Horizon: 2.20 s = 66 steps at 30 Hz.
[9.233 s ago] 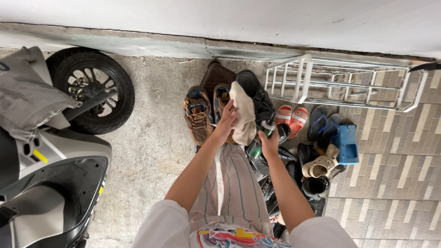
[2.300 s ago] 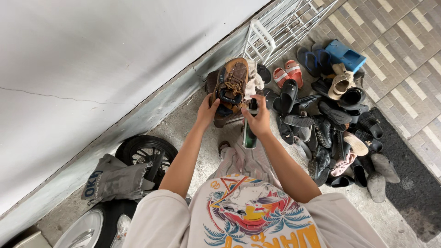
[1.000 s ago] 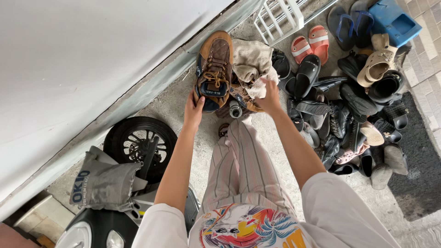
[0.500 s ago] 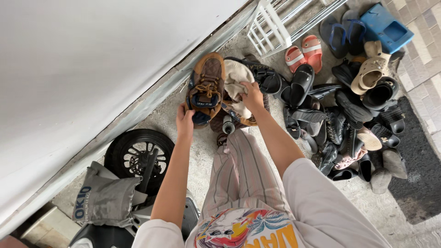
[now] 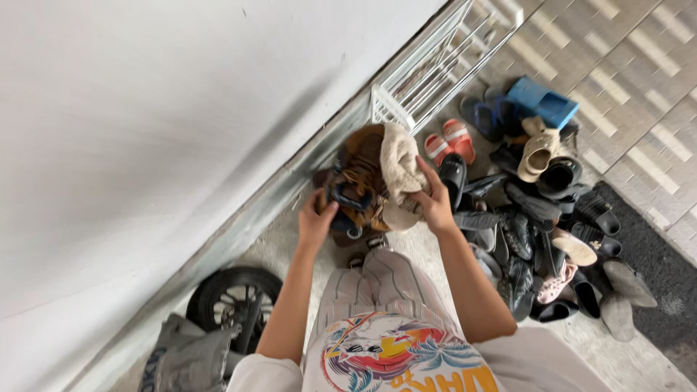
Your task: The person wipes a white metal shoe rack with a cloth, then picks up a pair of brown hiking boots and wipes them with the cloth. The person also sprays a cleaning solution onto the boots and continues wiping.
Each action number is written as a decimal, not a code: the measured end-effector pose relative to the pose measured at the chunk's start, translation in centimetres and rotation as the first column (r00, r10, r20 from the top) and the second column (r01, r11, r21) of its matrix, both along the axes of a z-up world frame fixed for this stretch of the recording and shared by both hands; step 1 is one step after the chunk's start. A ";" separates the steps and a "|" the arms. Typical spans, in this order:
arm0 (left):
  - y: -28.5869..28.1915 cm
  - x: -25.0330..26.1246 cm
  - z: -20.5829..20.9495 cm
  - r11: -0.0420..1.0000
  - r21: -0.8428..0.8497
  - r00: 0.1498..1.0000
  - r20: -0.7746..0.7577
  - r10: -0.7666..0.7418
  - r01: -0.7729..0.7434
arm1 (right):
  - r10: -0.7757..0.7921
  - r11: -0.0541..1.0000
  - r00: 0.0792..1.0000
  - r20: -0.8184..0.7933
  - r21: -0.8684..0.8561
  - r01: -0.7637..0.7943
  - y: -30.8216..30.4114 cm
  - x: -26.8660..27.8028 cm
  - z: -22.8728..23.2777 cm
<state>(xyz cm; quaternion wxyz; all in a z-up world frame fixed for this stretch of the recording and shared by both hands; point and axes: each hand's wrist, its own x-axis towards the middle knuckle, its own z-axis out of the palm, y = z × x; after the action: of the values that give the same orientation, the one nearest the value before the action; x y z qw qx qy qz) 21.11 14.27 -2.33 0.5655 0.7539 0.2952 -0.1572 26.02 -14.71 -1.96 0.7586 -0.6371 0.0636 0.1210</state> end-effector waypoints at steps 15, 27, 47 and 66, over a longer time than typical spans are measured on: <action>-4.7 -3.7 6.9 0.881 -0.071 0.785 0.492 -0.378 0.469 | -0.136 0.714 0.833 0.536 -0.530 0.458 3.3 -9.4 8.5; -2.5 -5.3 7.7 0.833 0.160 0.642 0.565 -0.518 0.530 | 0.176 0.241 0.849 0.497 -0.859 0.453 8.5 -12.5 13.8; -4.1 -10.1 10.3 0.714 0.614 0.379 0.606 -0.700 0.336 | 0.039 0.121 0.721 0.692 -0.719 0.684 4.2 -10.1 14.4; -7.6 -7.7 11.8 0.663 0.693 0.366 0.561 -0.743 0.283 | 0.224 0.267 0.656 0.721 -0.693 0.670 2.8 -11.0 14.1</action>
<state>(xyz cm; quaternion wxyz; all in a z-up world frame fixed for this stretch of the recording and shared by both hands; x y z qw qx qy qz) 13.42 6.65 9.51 0.3412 0.9036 -0.2336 0.1122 15.06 -11.88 12.13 0.2009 -0.9237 -0.0735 -0.3179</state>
